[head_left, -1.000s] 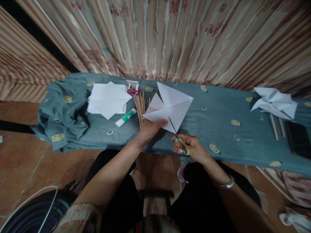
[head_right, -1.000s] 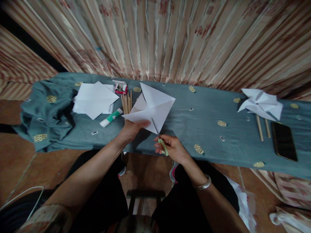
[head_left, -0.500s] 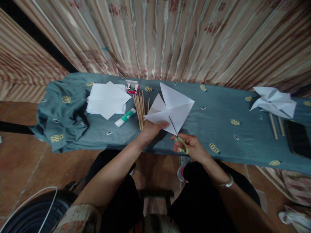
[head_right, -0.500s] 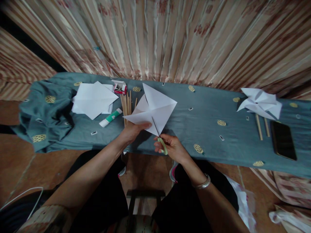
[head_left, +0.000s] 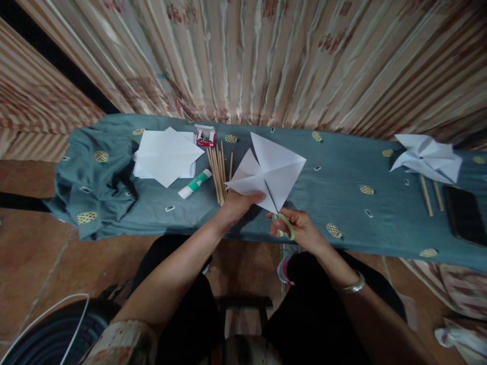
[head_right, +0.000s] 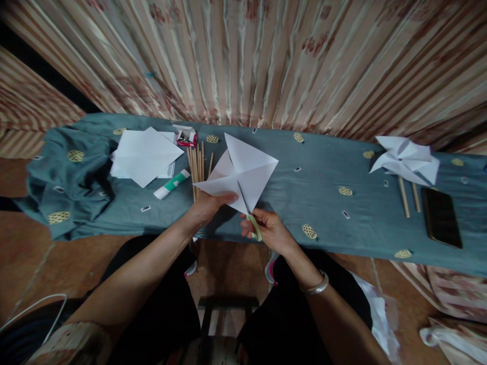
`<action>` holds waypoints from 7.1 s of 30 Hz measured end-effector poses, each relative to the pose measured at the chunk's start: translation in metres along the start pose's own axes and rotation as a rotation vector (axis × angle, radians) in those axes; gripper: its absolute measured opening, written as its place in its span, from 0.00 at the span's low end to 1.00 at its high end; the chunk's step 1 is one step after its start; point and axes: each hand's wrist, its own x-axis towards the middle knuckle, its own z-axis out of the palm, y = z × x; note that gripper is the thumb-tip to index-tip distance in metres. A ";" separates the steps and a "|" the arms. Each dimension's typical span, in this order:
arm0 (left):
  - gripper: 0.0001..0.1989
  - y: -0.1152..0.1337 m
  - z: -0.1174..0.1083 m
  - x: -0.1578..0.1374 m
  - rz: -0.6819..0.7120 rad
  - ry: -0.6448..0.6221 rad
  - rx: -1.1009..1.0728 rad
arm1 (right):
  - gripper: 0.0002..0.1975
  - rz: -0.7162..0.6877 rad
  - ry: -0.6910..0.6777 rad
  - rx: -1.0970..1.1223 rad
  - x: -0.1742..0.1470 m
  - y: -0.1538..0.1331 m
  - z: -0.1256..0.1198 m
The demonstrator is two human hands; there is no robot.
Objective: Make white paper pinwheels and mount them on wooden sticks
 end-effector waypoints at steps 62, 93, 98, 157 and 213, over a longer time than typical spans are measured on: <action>0.19 0.012 -0.011 -0.004 -0.109 -0.072 0.119 | 0.23 -0.236 0.521 0.076 -0.020 -0.011 -0.091; 0.29 0.000 0.008 -0.038 -0.256 -0.277 -0.290 | 0.17 -0.144 0.704 0.356 0.033 0.000 -0.030; 0.28 -0.002 0.008 -0.043 -0.183 -0.323 -0.229 | 0.17 -0.143 0.684 0.447 0.035 0.000 -0.028; 0.17 -0.015 0.017 -0.035 -0.278 -0.083 -0.090 | 0.28 0.151 -0.243 0.003 -0.050 0.010 -0.023; 0.11 -0.020 0.019 -0.031 -0.244 -0.048 -0.086 | 0.28 0.165 -0.236 -0.108 -0.046 0.010 -0.021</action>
